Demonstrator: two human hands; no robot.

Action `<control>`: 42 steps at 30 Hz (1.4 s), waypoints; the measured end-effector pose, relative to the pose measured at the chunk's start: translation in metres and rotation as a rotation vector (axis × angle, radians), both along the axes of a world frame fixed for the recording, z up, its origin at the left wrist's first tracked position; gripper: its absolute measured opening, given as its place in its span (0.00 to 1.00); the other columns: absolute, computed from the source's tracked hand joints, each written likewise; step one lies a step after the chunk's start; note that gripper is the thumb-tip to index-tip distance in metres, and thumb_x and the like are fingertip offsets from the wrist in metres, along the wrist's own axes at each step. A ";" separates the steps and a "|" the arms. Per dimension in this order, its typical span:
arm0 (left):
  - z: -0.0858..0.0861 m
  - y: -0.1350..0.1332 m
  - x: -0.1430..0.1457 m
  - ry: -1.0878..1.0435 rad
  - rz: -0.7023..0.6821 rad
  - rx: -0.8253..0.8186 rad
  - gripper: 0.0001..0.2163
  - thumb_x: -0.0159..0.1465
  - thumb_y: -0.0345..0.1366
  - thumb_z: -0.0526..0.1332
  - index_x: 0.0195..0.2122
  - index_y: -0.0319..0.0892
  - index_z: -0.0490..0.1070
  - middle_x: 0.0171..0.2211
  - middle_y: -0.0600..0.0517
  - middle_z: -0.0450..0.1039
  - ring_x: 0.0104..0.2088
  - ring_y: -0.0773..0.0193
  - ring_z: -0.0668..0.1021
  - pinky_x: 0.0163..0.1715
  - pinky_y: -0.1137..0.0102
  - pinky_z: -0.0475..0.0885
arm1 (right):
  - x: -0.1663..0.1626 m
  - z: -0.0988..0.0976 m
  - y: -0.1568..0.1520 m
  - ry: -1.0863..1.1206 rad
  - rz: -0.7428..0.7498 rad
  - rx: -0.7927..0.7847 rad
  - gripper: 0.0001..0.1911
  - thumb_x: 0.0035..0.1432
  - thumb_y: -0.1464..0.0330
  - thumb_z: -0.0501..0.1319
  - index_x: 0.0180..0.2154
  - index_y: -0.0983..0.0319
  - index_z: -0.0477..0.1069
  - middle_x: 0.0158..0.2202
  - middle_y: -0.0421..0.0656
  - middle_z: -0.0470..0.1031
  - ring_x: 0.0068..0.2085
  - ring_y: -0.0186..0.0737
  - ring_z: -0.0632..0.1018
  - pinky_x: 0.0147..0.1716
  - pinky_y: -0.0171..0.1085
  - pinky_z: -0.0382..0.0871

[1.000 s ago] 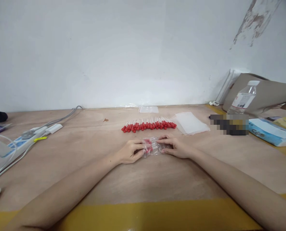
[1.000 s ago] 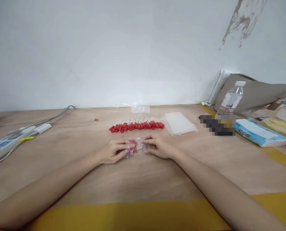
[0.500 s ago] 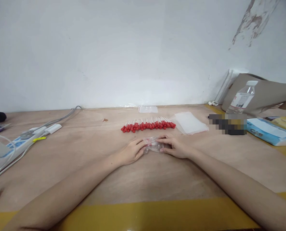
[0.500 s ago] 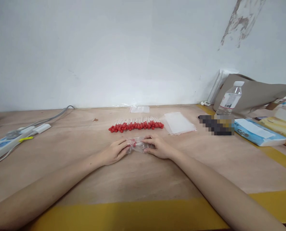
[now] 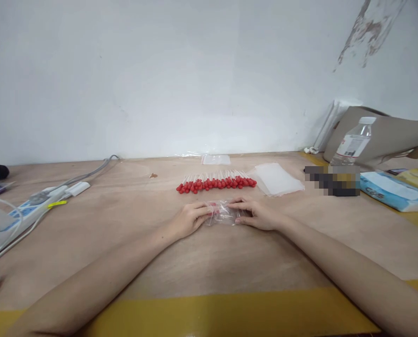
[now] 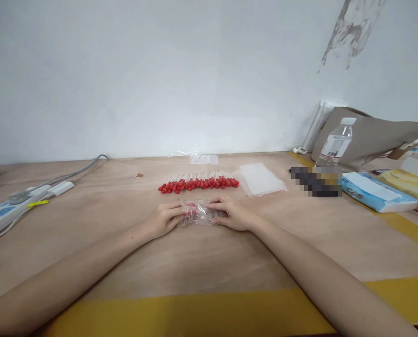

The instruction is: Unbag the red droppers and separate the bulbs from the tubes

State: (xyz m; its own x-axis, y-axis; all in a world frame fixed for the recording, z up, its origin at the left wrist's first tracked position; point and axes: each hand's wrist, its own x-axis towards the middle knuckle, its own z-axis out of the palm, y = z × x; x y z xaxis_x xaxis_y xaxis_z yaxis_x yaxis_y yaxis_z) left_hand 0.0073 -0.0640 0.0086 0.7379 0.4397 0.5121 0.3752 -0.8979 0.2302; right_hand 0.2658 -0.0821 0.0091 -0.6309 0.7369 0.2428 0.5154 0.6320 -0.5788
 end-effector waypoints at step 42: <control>0.088 0.051 -0.092 -0.392 0.575 -0.314 0.19 0.52 0.43 0.60 0.43 0.39 0.72 0.36 0.48 0.76 0.35 0.60 0.77 0.34 0.68 0.74 | 0.005 -0.005 0.000 0.027 -0.050 -0.037 0.23 0.51 0.58 0.60 0.50 0.56 0.67 0.51 0.46 0.64 0.51 0.44 0.67 0.50 0.43 0.60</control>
State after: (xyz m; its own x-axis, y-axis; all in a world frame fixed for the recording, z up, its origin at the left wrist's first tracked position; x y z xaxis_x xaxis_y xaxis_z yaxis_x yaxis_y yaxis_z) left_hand -0.0852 -0.0135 0.0962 0.1383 0.8680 0.4770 0.6023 -0.4560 0.6552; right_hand 0.2706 -0.0819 0.0037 -0.5868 0.7759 0.2317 0.5295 0.5841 -0.6152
